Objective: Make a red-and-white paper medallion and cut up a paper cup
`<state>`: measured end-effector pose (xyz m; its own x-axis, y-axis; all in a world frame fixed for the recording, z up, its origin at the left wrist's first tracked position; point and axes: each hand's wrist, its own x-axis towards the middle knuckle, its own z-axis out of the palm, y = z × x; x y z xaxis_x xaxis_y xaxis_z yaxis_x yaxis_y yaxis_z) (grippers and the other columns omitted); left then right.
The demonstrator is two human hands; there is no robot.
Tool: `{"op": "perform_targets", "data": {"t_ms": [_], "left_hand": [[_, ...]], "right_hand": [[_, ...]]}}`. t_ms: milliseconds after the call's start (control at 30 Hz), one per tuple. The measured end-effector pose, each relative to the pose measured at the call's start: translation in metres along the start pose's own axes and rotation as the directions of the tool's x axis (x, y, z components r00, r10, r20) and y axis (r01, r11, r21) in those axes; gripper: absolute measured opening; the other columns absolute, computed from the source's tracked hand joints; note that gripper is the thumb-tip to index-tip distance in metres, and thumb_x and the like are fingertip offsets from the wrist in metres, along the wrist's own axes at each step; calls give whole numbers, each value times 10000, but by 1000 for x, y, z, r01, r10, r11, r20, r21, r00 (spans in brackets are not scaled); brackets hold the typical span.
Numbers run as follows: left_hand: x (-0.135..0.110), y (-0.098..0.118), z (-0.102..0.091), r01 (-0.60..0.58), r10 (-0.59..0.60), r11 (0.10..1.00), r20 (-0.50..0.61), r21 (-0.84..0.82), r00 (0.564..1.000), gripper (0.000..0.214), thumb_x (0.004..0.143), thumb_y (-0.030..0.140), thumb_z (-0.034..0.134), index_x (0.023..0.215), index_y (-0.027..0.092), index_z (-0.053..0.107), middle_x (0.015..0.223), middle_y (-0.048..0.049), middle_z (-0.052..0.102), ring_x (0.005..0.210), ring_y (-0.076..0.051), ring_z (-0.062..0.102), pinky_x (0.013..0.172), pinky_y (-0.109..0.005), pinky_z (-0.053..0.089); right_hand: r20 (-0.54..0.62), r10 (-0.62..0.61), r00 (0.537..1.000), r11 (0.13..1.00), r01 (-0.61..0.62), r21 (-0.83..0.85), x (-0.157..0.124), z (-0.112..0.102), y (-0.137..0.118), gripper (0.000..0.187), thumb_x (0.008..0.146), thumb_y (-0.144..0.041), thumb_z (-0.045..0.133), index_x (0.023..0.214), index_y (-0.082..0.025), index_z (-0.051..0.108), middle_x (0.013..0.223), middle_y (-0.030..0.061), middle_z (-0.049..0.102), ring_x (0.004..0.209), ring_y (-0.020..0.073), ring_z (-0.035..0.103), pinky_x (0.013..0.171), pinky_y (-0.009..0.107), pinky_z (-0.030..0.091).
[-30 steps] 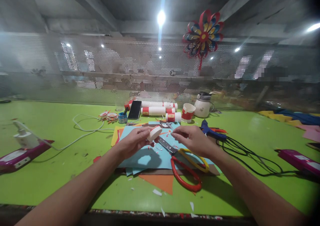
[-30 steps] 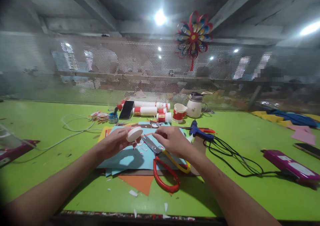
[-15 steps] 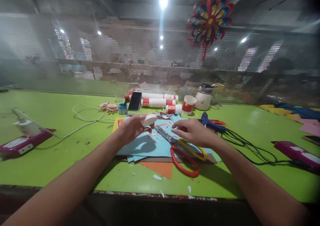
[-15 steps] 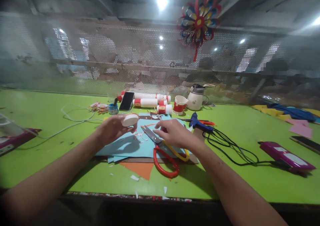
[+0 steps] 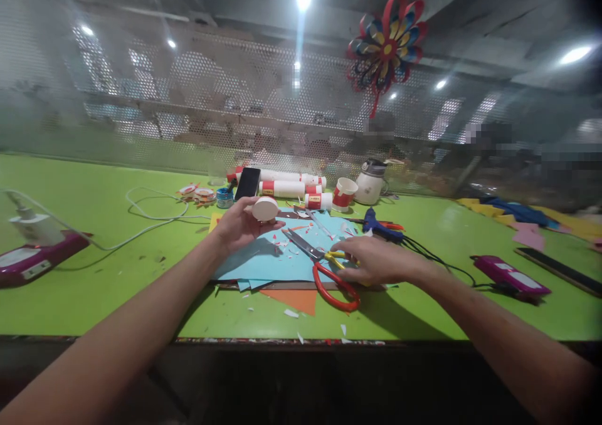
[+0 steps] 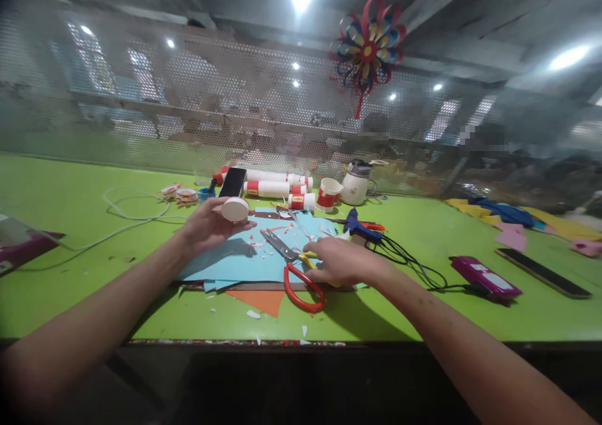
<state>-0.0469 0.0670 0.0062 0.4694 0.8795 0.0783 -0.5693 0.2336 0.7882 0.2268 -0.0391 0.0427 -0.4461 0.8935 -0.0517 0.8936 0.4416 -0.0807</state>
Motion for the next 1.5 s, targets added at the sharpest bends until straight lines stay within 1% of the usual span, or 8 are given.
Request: {"op": "perform_targets", "data": {"t_ms": [100,200,433,667,900,1067,1200,1500], "left_hand": [[0,0,2,31,-32,999,-49,-9,998,261,758,235,553,918,39,617,820,-161,698,767,-242,672,841,-415,549],[0,1,3,43,-44,999,-74,-4,996,271,774,200,529,974,29,591,827,-169,691,849,-275,679,792,-399,572],[4,-2,-5,103,-96,991,-82,89,992,318,798,195,547,1064,22,562,944,-177,685,880,-300,689,696,-320,595],[5,0,-5,78,-70,988,-64,136,996,328,792,154,553,1090,18,549,955,-188,684,868,-270,689,676,-297,591],[5,-4,-8,72,-64,977,-47,201,997,260,793,205,545,999,50,577,816,-137,686,738,-212,675,633,-283,568],[3,-9,-6,81,-83,966,-4,247,997,230,799,220,528,959,64,582,836,-141,684,705,-170,640,535,-220,502],[-1,-15,-1,132,-164,941,76,311,984,260,813,287,539,947,68,582,844,-161,679,617,-145,608,484,-210,432],[-11,-25,12,272,-342,905,179,327,922,308,820,391,525,988,135,553,752,-83,637,578,-133,564,483,-214,351]], "right_hand": [[38,60,998,997,-58,-52,-10,18,-14,547,795,-357,558,1322,-239,480,922,112,645,810,258,591,612,270,357],[-29,176,984,984,-177,-31,-13,33,-22,598,766,-298,560,1349,-277,429,975,120,604,853,272,576,617,266,345],[-50,322,946,940,-313,136,-3,48,-19,630,690,-362,628,1281,-235,451,1078,114,611,875,252,579,612,248,351],[-125,443,888,885,-410,222,5,54,-13,513,708,-321,606,1203,-212,533,867,95,657,763,247,579,552,248,318],[-192,366,910,888,-280,365,2,29,-10,529,697,-189,593,1225,-208,568,727,-2,619,630,150,544,537,225,363],[-392,361,846,787,-51,614,15,8,-7,652,685,-167,599,1323,-189,466,778,-2,615,687,158,587,622,264,473],[-402,297,866,702,87,707,39,0,-14,466,713,-251,608,1162,-130,583,625,-29,542,514,139,551,515,281,480],[-452,178,874,637,248,730,60,4,-50,317,734,-316,662,998,-145,619,750,19,615,657,143,566,602,278,489]]}}
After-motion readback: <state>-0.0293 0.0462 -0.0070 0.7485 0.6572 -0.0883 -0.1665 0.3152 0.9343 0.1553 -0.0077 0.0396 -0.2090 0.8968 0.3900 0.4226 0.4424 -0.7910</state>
